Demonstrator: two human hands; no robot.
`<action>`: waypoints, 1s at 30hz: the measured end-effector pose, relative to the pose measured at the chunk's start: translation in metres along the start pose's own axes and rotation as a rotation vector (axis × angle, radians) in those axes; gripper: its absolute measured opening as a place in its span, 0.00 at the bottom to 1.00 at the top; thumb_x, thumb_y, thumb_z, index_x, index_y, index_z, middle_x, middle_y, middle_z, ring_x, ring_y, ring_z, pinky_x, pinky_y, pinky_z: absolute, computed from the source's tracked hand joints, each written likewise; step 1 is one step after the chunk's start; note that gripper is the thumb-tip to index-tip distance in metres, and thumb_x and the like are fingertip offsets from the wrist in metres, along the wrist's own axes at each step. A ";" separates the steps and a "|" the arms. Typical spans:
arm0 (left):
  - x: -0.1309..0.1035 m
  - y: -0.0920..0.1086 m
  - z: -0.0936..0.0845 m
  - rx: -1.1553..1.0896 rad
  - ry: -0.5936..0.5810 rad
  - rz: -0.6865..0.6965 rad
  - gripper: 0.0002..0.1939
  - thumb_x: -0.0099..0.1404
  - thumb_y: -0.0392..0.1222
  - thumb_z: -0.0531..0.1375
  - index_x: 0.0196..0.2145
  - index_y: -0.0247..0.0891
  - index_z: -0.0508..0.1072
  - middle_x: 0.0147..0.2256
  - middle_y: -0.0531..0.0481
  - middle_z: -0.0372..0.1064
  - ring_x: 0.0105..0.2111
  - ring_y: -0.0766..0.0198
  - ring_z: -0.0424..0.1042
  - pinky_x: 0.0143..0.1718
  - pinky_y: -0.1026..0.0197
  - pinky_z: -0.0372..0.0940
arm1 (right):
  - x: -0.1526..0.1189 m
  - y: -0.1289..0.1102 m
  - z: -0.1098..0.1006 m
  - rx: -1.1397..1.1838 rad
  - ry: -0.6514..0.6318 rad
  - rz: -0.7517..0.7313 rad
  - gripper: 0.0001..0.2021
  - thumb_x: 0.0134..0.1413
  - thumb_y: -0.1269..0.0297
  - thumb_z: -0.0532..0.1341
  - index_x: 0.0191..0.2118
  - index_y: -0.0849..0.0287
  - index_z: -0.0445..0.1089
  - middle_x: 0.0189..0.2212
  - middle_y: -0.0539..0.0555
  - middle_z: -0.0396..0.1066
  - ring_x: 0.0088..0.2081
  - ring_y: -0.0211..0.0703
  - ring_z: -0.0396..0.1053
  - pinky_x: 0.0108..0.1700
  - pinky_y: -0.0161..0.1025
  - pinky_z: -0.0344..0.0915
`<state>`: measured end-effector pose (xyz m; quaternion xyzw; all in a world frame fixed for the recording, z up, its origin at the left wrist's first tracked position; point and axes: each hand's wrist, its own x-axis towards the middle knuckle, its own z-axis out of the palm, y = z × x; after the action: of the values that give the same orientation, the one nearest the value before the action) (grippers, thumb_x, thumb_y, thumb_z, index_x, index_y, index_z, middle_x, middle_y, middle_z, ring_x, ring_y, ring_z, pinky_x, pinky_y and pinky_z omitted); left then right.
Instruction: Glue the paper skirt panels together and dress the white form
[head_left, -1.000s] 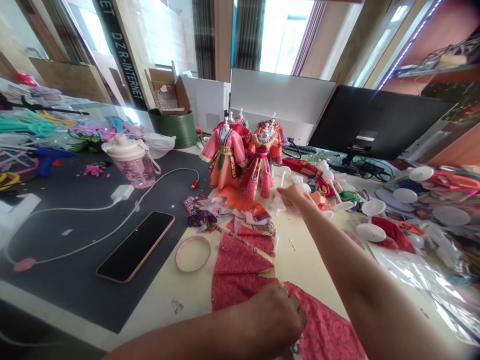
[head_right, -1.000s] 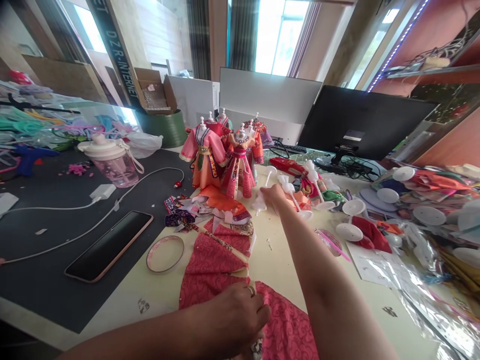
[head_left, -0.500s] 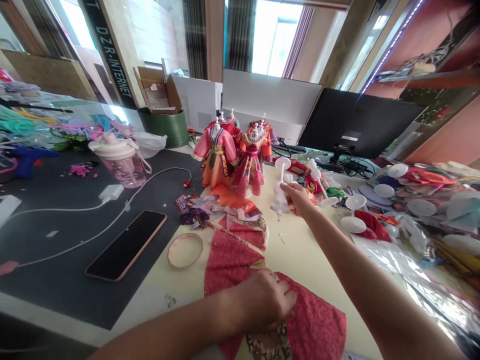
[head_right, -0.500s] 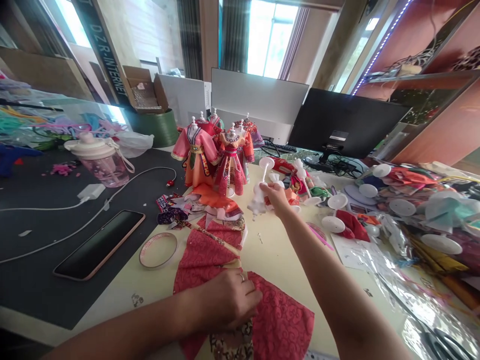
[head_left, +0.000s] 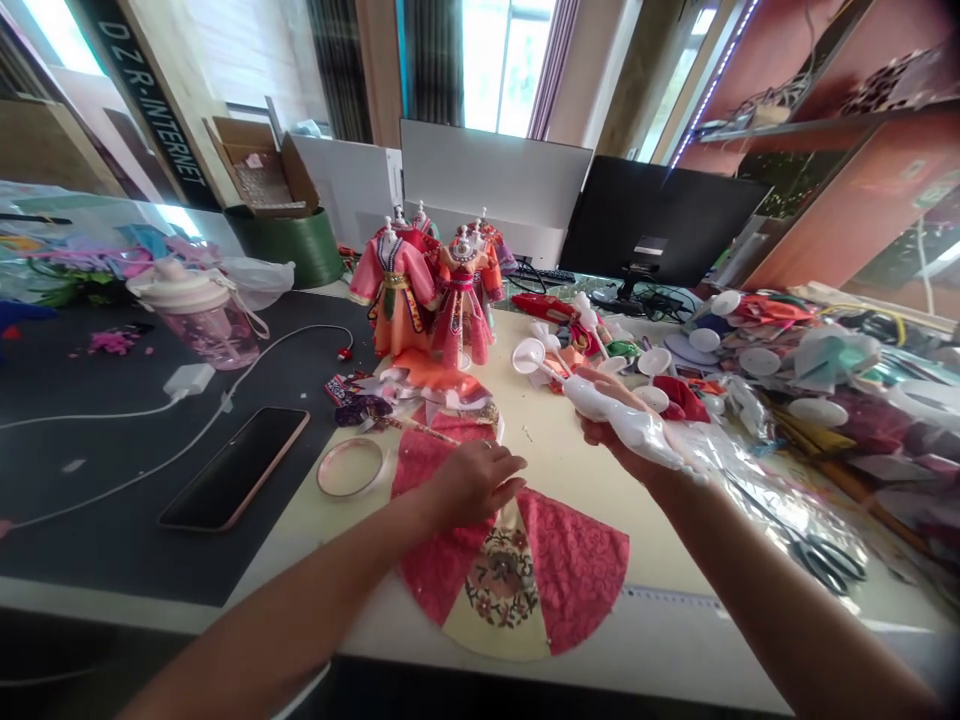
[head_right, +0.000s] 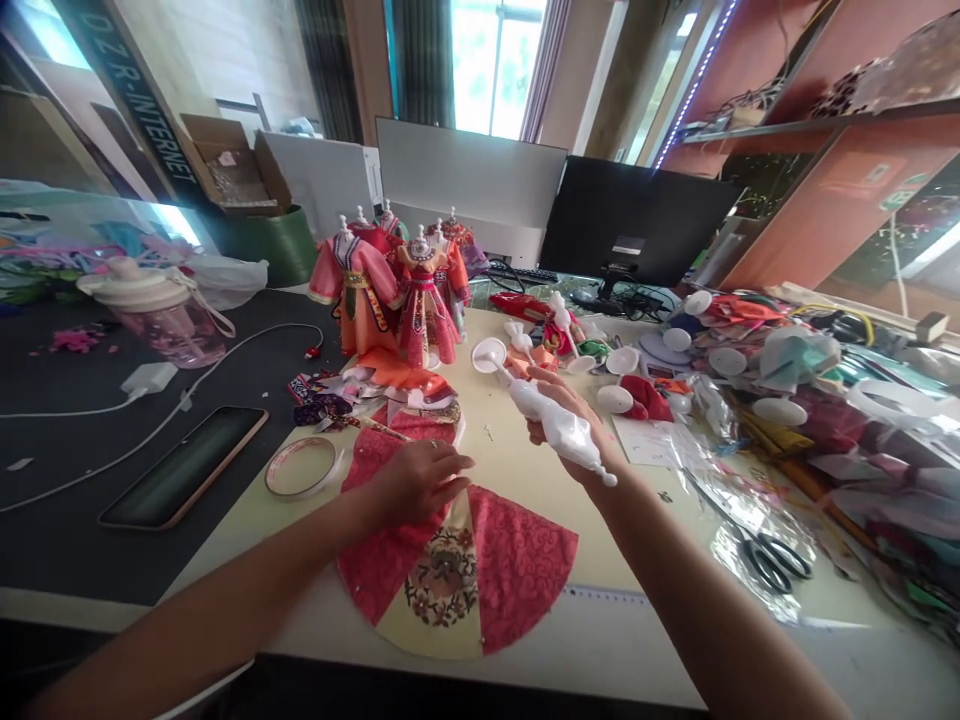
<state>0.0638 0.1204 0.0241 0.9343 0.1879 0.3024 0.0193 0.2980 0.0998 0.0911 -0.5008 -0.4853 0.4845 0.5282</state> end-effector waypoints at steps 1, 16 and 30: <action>0.000 0.004 0.000 -0.015 -0.064 0.018 0.08 0.66 0.40 0.54 0.39 0.36 0.70 0.31 0.49 0.73 0.29 0.61 0.70 0.31 0.59 0.63 | -0.007 -0.001 -0.003 0.030 -0.020 0.037 0.22 0.49 0.50 0.60 0.48 0.58 0.66 0.22 0.48 0.60 0.19 0.34 0.56 0.21 0.36 0.56; 0.015 0.031 -0.011 -0.178 -0.235 -0.109 0.13 0.63 0.40 0.57 0.45 0.34 0.71 0.39 0.44 0.74 0.37 0.58 0.72 0.39 0.57 0.66 | -0.057 -0.019 -0.043 0.006 -0.153 0.301 0.13 0.43 0.59 0.66 0.35 0.59 0.70 0.20 0.47 0.60 0.20 0.32 0.56 0.21 0.32 0.54; 0.078 0.023 0.037 -0.533 -0.084 -0.441 0.13 0.65 0.41 0.52 0.38 0.35 0.75 0.33 0.45 0.76 0.33 0.59 0.74 0.35 0.61 0.65 | -0.033 -0.018 -0.012 -0.127 -0.082 0.112 0.22 0.54 0.47 0.53 0.21 0.60 0.64 0.18 0.51 0.64 0.19 0.33 0.58 0.23 0.33 0.58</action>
<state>0.1512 0.1301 0.0414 0.8450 0.2986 0.2907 0.3351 0.3084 0.0656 0.1074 -0.5393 -0.5076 0.5017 0.4470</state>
